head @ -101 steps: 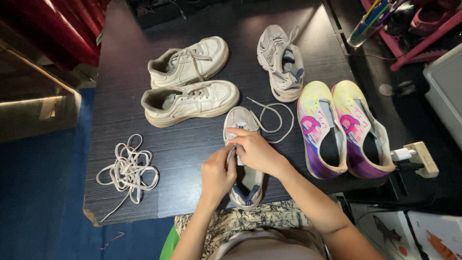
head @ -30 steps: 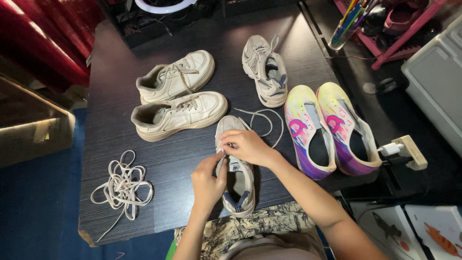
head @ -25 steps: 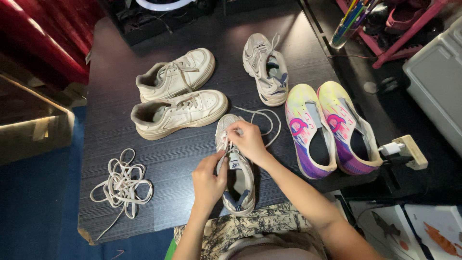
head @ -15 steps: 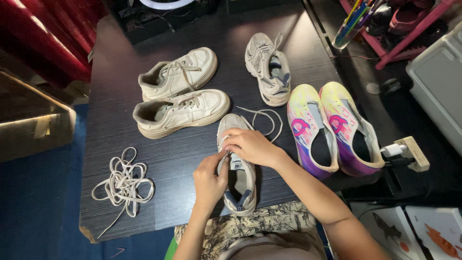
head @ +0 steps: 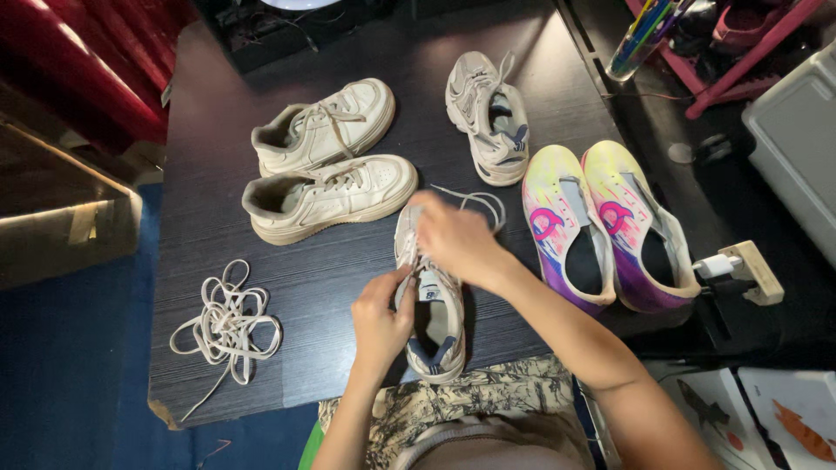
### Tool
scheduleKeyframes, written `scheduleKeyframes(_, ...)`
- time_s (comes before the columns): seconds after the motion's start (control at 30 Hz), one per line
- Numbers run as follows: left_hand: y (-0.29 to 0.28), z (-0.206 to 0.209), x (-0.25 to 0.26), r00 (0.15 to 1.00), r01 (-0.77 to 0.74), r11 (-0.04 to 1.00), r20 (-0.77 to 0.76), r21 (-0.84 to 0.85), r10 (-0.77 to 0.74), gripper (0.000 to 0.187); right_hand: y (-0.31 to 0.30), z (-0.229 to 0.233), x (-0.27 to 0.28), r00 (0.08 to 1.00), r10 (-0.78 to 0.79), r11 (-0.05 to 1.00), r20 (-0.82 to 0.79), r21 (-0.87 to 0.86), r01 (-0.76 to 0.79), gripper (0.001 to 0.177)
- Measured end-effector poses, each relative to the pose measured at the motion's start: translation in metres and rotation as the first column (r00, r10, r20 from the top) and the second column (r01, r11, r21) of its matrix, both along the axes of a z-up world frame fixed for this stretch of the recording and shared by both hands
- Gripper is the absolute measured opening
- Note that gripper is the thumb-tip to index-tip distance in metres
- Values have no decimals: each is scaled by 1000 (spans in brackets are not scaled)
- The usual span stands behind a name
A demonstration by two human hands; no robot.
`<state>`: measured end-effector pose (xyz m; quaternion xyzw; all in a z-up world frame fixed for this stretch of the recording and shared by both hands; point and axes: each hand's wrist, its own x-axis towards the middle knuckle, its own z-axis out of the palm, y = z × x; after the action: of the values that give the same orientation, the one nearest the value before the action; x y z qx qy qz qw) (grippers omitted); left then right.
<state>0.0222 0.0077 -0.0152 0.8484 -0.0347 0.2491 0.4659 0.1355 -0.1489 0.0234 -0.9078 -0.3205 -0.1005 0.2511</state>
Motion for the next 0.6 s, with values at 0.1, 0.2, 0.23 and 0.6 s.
scheduleKeyframes(0.1,-1,-3,0,999,9,1000,45,17,-10,18,-4,-3,12,973,-229,970,0,77,229,14)
scheduleKeyframes(0.2,1,-2,1,999,2,1000,46,24,-3,19,-5,-7,10,987,-154,980,47,138,146,13)
scheduleKeyframes(0.23,1,-2,1,999,1,1000,43,20,-2,19,-6,-8,7,995,-67,987,76,153,55,19)
scheduleKeyframes(0.6,0,1,-1,1000,12,1000,17,3,-12,18,-1,-1,-10,964,267,963,14,-46,-266,7)
